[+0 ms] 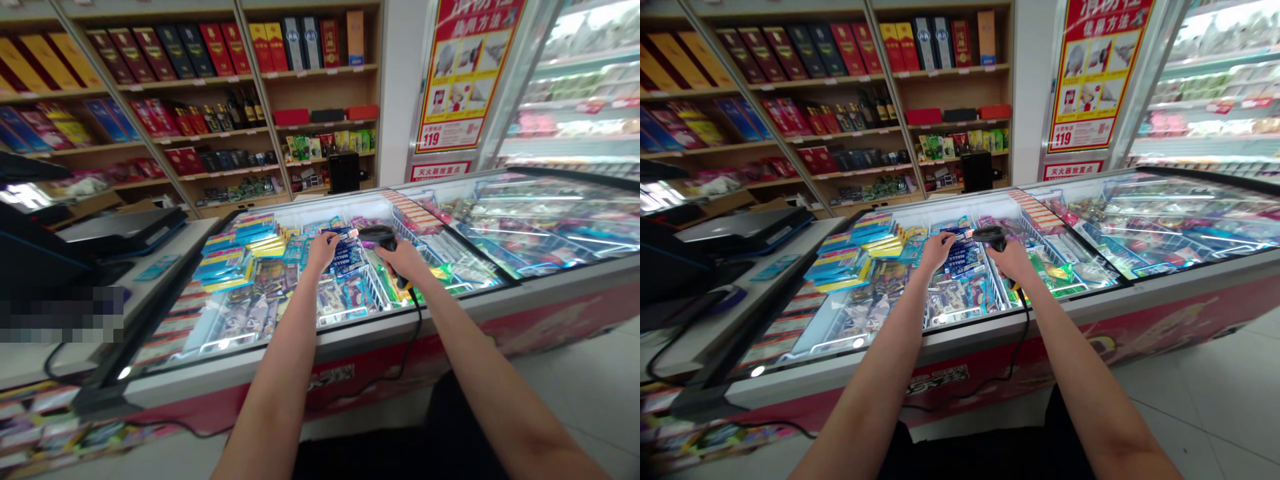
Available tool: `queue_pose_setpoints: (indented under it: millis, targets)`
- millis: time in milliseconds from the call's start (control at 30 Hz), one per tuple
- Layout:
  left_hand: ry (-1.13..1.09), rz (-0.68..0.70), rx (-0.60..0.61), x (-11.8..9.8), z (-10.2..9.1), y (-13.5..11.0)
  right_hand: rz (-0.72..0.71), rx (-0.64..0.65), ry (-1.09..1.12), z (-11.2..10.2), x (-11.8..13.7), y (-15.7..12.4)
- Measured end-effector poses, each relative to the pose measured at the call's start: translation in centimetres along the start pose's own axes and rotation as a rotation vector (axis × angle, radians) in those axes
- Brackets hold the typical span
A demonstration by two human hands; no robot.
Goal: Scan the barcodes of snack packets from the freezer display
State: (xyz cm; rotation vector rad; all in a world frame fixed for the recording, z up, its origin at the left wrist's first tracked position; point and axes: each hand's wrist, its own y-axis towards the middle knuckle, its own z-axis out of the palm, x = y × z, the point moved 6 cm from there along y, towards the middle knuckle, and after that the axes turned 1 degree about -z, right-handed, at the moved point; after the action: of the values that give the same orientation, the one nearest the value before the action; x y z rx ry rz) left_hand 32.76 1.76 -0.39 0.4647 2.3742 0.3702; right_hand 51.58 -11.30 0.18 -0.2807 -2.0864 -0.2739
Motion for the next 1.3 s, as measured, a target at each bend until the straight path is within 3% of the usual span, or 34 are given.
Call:
queue_pose_setpoints:
  millis: [700, 1300]
  targets:
    - [0.033, -0.018, 0.002, 0.2, 0.3, 0.0, -0.059, 0.006, -0.014, -0.56, -0.03, -0.4]
    - [0.047, -0.013, 0.0, 0.3, 0.52, 0.14, -0.022, 0.001, -0.004, -0.89, -0.25, -0.57]
